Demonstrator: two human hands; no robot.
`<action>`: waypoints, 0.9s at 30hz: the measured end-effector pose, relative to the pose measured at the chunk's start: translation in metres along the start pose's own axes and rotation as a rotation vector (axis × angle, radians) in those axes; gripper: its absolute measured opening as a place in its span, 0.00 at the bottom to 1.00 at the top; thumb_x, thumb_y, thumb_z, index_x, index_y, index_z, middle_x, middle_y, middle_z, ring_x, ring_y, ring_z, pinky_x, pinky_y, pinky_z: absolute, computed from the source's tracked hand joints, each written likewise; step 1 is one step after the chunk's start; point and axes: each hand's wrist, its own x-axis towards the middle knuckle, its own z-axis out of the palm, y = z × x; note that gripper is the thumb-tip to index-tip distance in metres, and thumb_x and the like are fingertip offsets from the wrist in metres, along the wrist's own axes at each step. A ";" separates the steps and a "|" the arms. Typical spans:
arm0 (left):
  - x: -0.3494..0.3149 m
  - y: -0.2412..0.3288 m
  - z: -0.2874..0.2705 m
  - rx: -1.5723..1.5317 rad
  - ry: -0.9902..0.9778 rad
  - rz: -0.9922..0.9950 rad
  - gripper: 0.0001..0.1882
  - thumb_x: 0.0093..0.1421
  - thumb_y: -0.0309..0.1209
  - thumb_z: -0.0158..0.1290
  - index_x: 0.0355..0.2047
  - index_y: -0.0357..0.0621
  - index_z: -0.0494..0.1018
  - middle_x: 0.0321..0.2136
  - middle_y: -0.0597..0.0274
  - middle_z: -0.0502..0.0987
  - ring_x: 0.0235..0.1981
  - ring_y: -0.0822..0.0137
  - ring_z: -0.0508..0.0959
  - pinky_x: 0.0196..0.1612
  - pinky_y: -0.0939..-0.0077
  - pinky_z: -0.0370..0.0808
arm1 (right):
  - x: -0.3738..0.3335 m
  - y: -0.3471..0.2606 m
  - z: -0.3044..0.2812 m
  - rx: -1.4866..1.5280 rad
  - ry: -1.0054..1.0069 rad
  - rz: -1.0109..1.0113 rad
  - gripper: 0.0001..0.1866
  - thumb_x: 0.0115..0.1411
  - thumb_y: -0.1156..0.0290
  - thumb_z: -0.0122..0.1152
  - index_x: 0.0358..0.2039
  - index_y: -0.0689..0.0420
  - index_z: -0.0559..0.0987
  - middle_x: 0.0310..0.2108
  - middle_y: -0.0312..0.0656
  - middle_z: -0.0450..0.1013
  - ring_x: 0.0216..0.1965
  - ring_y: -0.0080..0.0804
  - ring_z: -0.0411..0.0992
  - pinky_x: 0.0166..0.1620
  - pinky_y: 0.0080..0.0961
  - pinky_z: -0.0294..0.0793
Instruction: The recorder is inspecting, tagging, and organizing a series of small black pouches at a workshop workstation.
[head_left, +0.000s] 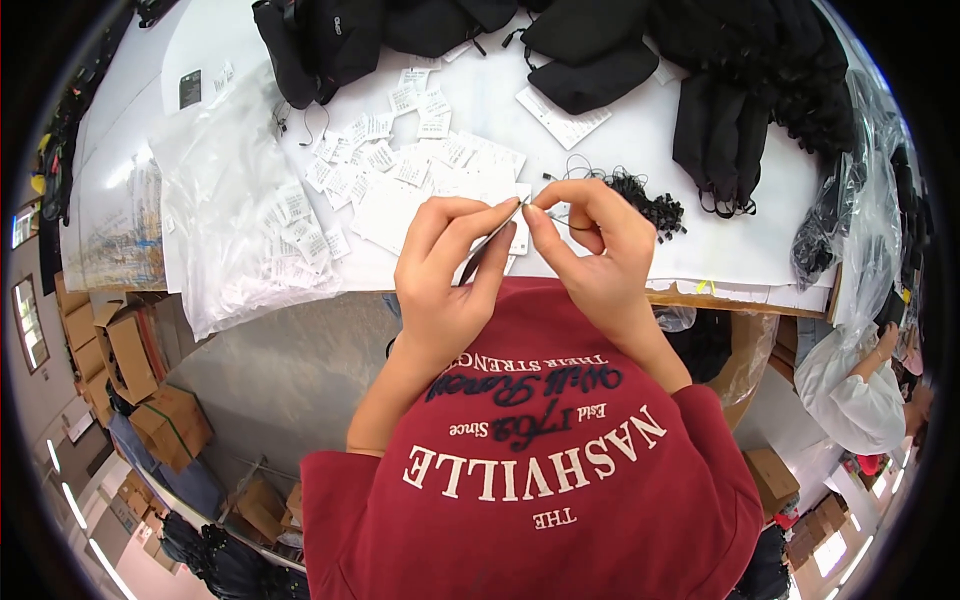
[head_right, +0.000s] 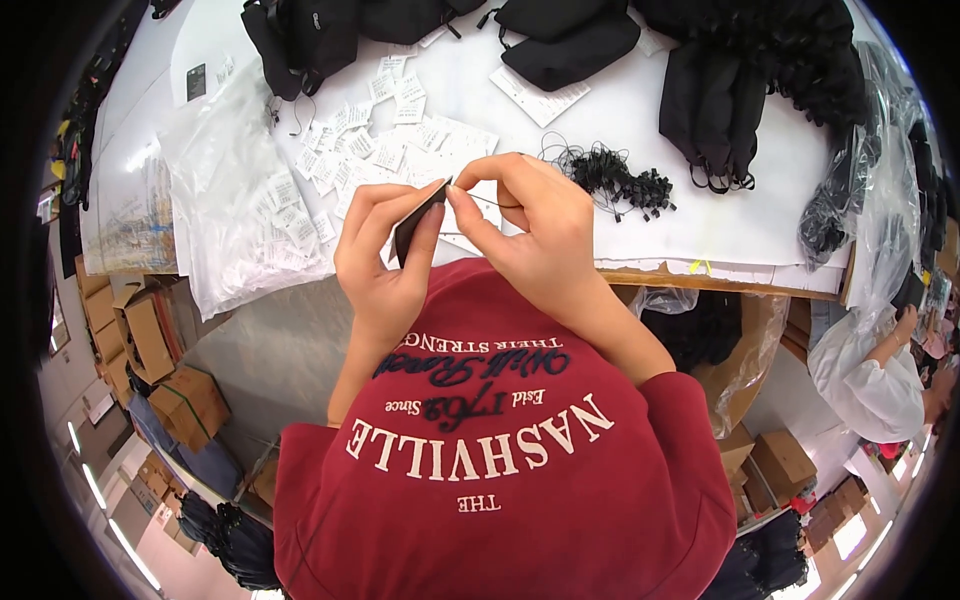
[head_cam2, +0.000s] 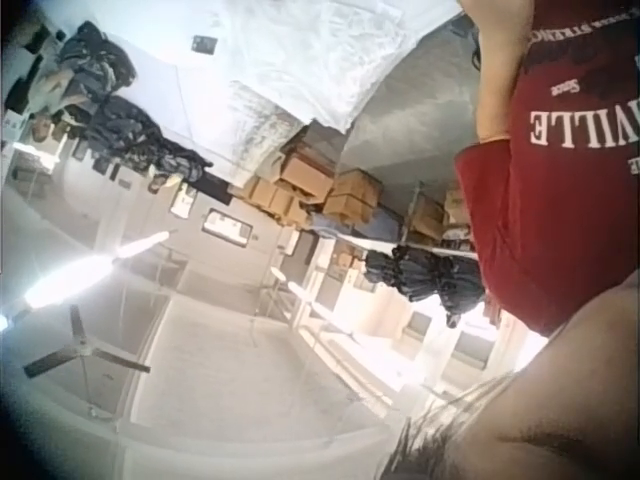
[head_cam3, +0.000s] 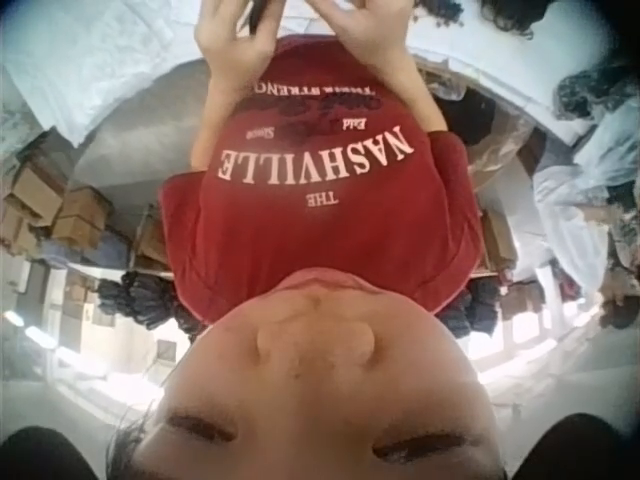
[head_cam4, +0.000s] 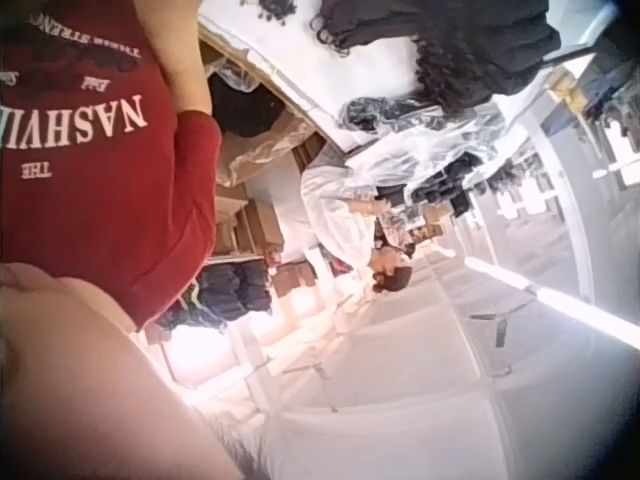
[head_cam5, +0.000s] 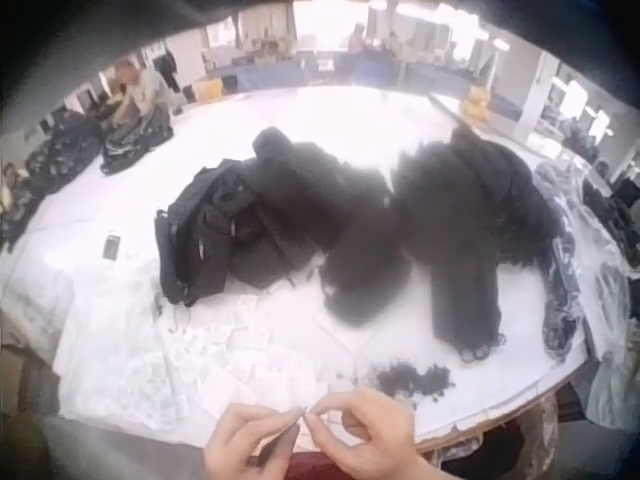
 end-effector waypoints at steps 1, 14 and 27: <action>0.001 -0.002 0.000 -0.002 0.000 0.012 0.14 0.49 0.15 0.58 0.37 0.38 0.78 0.28 0.60 0.73 0.28 0.67 0.73 0.30 0.78 0.70 | 0.000 0.001 0.000 0.094 -0.029 0.120 0.07 0.49 0.78 0.67 0.29 0.60 0.77 0.13 0.28 0.55 0.15 0.13 0.48 0.20 0.16 0.45; 0.010 -0.040 -0.018 -0.771 -0.424 -0.421 0.09 0.65 0.28 0.48 0.33 0.34 0.74 0.30 0.64 0.74 0.32 0.75 0.72 0.37 0.84 0.67 | 0.007 -0.003 -0.012 0.199 -0.323 0.200 0.07 0.52 0.75 0.65 0.30 0.59 0.76 0.16 0.36 0.62 0.17 0.25 0.57 0.21 0.21 0.55; 0.015 -0.042 -0.010 -0.859 -0.476 -0.491 0.06 0.64 0.29 0.50 0.33 0.39 0.69 0.28 0.70 0.69 0.29 0.81 0.69 0.32 0.87 0.66 | -0.001 0.027 -0.003 0.904 -0.509 0.575 0.09 0.64 0.67 0.54 0.32 0.59 0.72 0.18 0.28 0.64 0.18 0.15 0.59 0.23 0.14 0.58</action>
